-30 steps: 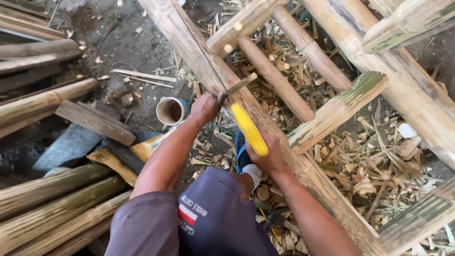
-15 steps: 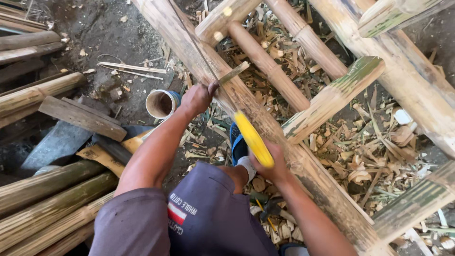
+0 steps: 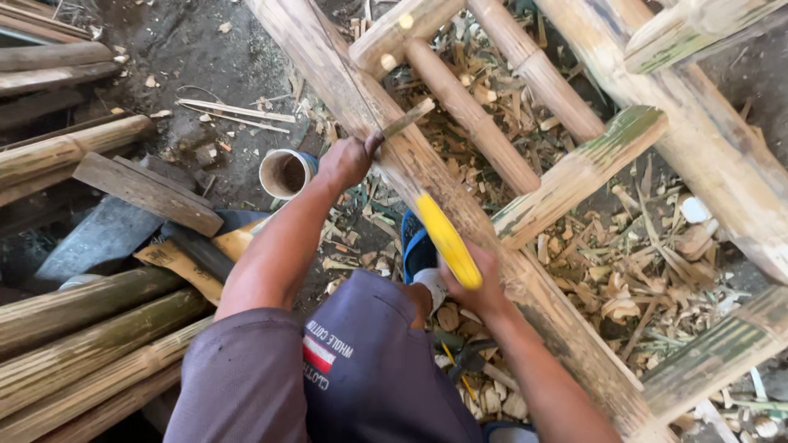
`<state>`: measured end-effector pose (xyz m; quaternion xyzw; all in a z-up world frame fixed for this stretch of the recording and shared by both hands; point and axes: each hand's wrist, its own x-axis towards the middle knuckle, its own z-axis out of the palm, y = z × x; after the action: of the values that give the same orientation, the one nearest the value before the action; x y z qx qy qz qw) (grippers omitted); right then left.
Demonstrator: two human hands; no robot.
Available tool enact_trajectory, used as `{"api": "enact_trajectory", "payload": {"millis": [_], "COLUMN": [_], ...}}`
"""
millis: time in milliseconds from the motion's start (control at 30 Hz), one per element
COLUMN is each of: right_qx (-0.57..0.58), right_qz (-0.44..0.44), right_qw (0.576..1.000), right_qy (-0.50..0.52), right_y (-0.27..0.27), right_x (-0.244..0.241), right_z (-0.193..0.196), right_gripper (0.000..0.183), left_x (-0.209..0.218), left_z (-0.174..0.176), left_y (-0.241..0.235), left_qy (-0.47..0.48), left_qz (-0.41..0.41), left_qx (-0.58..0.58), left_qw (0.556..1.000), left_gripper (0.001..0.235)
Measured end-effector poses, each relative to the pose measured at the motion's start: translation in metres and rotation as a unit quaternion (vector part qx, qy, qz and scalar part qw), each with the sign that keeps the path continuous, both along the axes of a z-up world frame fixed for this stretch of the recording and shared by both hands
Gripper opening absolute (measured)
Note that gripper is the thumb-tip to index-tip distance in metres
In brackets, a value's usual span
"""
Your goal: The person selects bamboo strips from a pile and moves to a bamboo frame. They cut the strips with a hand saw and hammer them into place on the frame to form a slatted structure.
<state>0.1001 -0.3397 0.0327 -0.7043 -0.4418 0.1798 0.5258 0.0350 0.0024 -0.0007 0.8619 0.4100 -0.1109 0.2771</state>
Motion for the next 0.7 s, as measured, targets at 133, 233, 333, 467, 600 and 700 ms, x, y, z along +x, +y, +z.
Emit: {"api": "enact_trajectory", "payload": {"millis": [133,233,333,467,600,700], "right_qx": [-0.046,-0.043,-0.015,-0.02,-0.03,-0.076], "right_qz": [0.021,0.022,0.037,0.03,0.042,0.039], "right_qw": [0.998,0.996,0.999,0.998,0.997,0.993], "right_qy": [-0.042,-0.078,-0.026,-0.052,-0.058,-0.076], "right_y": [-0.082,-0.056,0.027,0.004,-0.105,-0.091], "right_x": [-0.012,-0.008,0.011,0.005,-0.016,-0.011], "right_z": [0.072,0.065,0.006,-0.012,0.042,0.042], "right_gripper": [0.033,0.028,0.006,0.013,0.035,0.034], "left_x": [0.0,-0.006,-0.002,-0.001,-0.004,-0.007], "left_z": [-0.012,-0.015,-0.005,0.002,-0.007,-0.013], "left_y": [0.002,-0.003,-0.003,0.0,0.001,0.001], "left_qy": [-0.013,-0.011,0.011,0.022,-0.007,0.013], "left_qz": [0.007,0.0,-0.005,-0.002,-0.011,-0.009], "left_qx": [-0.015,-0.008,0.003,-0.035,-0.009,0.003], "left_qw": [1.0,1.0,1.0,0.999,1.0,1.0], "left_gripper": [0.078,0.077,0.077,0.074,0.077,0.078]}}
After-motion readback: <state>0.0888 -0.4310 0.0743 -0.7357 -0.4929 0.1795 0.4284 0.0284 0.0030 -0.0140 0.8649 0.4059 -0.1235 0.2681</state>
